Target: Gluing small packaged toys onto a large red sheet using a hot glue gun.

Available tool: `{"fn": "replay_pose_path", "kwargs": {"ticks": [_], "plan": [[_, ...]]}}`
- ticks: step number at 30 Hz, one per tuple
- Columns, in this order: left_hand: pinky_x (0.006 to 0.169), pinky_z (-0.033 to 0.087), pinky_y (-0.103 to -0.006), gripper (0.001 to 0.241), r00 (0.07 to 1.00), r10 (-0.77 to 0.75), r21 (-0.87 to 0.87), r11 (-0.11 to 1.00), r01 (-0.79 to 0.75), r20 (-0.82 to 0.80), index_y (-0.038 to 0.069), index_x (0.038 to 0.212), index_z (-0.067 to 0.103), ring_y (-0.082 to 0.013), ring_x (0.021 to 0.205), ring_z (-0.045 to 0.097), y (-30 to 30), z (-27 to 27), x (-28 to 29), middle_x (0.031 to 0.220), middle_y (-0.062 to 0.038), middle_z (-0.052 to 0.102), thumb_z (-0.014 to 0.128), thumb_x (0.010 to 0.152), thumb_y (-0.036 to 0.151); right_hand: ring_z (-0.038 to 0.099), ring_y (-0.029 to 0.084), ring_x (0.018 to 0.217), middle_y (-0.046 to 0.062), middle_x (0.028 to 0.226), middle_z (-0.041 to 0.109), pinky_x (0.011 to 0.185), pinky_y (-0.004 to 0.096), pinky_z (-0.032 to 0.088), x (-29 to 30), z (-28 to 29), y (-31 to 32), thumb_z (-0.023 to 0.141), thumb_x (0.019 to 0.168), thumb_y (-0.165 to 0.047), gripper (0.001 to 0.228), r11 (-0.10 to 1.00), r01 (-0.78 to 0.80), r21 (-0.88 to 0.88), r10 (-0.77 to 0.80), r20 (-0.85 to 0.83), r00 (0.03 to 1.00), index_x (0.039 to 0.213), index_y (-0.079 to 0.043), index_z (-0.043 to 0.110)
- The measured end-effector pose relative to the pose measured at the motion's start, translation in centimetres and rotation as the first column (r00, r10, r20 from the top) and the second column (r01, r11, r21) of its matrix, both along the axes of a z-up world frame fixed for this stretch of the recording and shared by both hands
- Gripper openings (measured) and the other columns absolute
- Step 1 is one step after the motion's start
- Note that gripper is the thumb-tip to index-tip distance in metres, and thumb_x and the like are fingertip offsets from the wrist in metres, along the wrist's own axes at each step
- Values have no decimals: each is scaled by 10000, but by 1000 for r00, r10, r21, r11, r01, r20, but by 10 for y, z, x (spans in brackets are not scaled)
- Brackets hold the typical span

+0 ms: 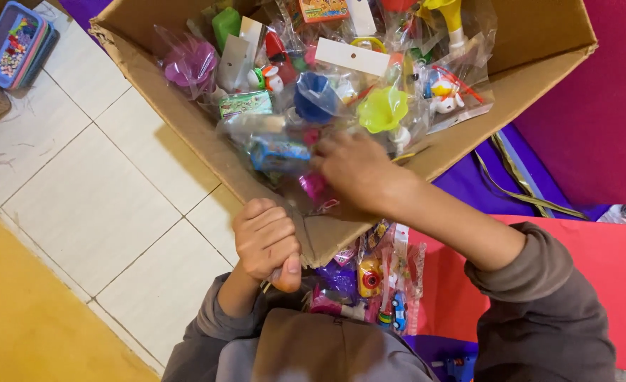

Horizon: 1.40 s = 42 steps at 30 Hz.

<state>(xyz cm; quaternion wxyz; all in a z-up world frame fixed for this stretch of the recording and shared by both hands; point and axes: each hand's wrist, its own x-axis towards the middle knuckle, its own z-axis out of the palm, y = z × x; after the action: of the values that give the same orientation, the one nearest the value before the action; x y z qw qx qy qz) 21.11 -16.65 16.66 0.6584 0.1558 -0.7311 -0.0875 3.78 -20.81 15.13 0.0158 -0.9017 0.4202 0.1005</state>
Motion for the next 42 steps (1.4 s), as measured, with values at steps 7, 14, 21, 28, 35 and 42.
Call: {"fn": "replay_pose_path", "kwargs": {"ticks": [7, 14, 21, 28, 35, 42], "plan": [[522, 305, -329, 422, 1000, 11, 8, 1000, -11, 20, 194, 496, 372, -145, 389, 273, 2, -5, 2, 477, 31, 274, 449, 910, 219, 655, 242, 923, -12, 902, 722, 713, 353, 519, -46, 37, -3, 683, 824, -244, 192, 950, 112, -290, -130, -43, 991, 977, -308, 780], [520, 297, -337, 451, 998, 4, 15, 1000, -5, 56, 197, 497, 363, -148, 388, 266, 3, -5, 2, 484, 30, 260, 433, 942, 230, 569, 288, 917, 7, 881, 711, 699, 391, 463, -58, 50, -1, 722, 729, -322, 186, 982, 111, -152, -102, 66, 993, 902, -275, 775], [665, 386, -338, 259, 970, 15, 175, 983, -58, 242, 150, 547, 374, -221, 521, 360, 19, 1, 13, 558, -23, 364, 449, 793, 179, 577, 313, 1086, 114, 1139, 685, 936, 410, 494, -3, 85, -2, 657, 792, -52, 254, 993, -105, -56, 118, 571, 812, 1045, -24, 659], [523, 312, -349, 421, 998, 46, 24, 999, -47, 33, 192, 515, 374, -151, 398, 298, 4, -1, 1, 501, 41, 291, 441, 930, 219, 508, 345, 1340, 97, 1440, 580, 959, 434, 493, 28, 6, 4, 759, 772, -270, 531, 992, -112, -55, 120, 176, 977, 1287, -182, 666], [526, 308, -343, 415, 1000, 7, -14, 1000, -7, 5, 192, 510, 371, -143, 394, 291, 1, -5, 2, 492, 33, 267, 451, 915, 233, 698, 314, 968, 117, 972, 769, 793, 445, 514, 26, 65, -11, 665, 878, -303, 236, 911, -90, 402, 60, 87, 994, 978, -137, 799], [531, 315, -337, 404, 1000, 7, -28, 1000, -7, 1, 198, 505, 361, -147, 398, 298, -2, -2, 3, 498, 25, 277, 438, 900, 229, 614, 444, 1194, 259, 1251, 652, 875, 530, 497, 27, 72, -68, 618, 907, -98, 379, 998, 13, -64, 14, 406, 914, 1279, -52, 670]]}}
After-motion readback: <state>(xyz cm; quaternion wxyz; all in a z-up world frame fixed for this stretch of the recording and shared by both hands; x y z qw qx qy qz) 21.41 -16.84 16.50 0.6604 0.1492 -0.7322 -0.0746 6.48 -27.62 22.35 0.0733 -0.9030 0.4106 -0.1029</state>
